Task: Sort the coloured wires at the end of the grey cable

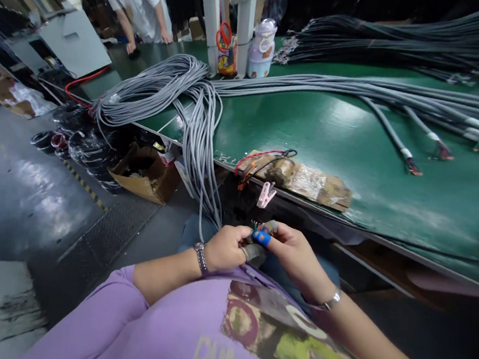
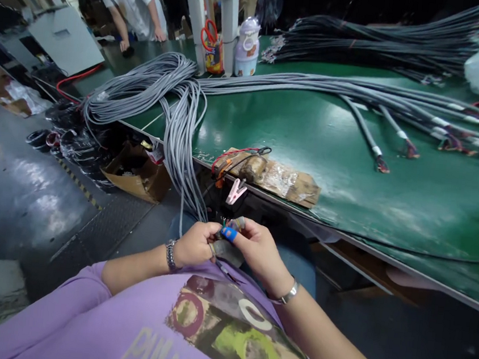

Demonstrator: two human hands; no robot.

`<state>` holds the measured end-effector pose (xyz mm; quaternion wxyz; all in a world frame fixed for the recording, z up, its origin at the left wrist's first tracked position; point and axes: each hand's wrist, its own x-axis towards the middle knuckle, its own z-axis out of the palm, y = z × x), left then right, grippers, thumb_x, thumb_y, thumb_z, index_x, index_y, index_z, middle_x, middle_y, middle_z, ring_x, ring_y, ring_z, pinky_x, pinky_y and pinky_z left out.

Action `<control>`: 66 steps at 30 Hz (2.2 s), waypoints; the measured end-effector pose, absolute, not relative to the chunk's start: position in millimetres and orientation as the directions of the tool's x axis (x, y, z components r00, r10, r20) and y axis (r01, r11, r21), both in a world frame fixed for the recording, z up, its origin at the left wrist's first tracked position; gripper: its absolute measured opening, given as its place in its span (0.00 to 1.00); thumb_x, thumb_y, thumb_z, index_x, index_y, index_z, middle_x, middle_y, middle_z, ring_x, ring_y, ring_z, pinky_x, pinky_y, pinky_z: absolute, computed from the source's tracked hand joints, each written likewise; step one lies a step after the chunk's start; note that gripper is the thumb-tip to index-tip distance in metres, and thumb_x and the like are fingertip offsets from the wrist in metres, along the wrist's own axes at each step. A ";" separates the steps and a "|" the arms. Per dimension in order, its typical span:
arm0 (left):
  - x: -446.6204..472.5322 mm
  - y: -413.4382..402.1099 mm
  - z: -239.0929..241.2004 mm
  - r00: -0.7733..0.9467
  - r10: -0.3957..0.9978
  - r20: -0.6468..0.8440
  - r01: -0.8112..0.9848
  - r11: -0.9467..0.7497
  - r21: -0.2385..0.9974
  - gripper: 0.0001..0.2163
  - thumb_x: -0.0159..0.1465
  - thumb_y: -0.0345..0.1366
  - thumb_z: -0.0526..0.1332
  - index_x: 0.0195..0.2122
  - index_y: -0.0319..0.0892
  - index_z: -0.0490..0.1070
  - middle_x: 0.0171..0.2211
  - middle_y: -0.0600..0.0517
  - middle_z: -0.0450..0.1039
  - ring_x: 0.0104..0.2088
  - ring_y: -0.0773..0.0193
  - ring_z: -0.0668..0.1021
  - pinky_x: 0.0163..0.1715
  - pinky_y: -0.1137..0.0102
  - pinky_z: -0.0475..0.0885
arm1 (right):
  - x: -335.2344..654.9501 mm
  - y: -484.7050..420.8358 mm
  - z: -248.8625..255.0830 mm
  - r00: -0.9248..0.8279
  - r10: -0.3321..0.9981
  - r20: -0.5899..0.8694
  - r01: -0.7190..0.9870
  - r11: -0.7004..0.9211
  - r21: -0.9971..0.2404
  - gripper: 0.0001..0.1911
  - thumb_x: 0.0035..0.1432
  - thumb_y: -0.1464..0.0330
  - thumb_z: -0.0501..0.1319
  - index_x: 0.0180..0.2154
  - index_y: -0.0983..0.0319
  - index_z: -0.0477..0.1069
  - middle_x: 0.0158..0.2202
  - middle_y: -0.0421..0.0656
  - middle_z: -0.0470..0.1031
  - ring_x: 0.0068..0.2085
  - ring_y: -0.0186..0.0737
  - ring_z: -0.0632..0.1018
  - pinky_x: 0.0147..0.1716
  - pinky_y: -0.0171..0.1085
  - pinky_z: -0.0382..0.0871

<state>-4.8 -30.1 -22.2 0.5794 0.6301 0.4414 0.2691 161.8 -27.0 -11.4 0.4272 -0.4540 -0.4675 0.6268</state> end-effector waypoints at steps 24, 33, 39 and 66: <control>-5.2 -25.1 -23.0 0.376 0.861 -0.342 0.022 0.361 0.932 0.17 0.55 0.49 0.62 0.26 0.38 0.68 0.21 0.51 0.73 0.17 0.71 0.73 0.15 0.77 0.58 | 158.2 -7.0 -8.6 -0.313 0.937 -0.157 -0.051 -0.181 -0.982 0.19 0.44 0.54 0.70 0.33 0.61 0.75 0.29 0.42 0.76 0.31 0.38 0.73 0.33 0.37 0.67; -2.3 -23.9 -19.7 0.302 0.898 -0.319 -0.015 0.339 0.941 0.17 0.55 0.50 0.61 0.25 0.38 0.68 0.22 0.50 0.73 0.17 0.71 0.73 0.15 0.78 0.59 | 146.5 -16.5 -20.1 -0.077 0.970 -0.230 -0.200 -0.242 -0.950 0.16 0.43 0.57 0.71 0.25 0.61 0.72 0.22 0.37 0.70 0.24 0.32 0.67 0.25 0.33 0.61; -0.4 -23.5 -26.8 0.256 0.918 -0.303 -0.127 0.343 0.931 0.17 0.56 0.50 0.61 0.28 0.38 0.68 0.23 0.49 0.75 0.18 0.70 0.75 0.13 0.78 0.57 | 144.4 -19.7 -23.4 -0.079 0.938 -0.338 -0.440 -0.337 -0.832 0.14 0.43 0.60 0.72 0.25 0.60 0.72 0.22 0.37 0.69 0.24 0.31 0.67 0.25 0.32 0.63; -0.3 -23.3 -22.6 0.343 0.871 -0.352 -0.047 0.391 0.919 0.21 0.55 0.55 0.60 0.29 0.38 0.67 0.23 0.51 0.73 0.18 0.68 0.75 0.16 0.76 0.65 | 148.6 -12.9 -18.7 -0.092 0.976 -0.195 -0.053 -0.200 -0.978 0.14 0.47 0.57 0.65 0.24 0.60 0.68 0.23 0.39 0.70 0.25 0.35 0.68 0.26 0.34 0.63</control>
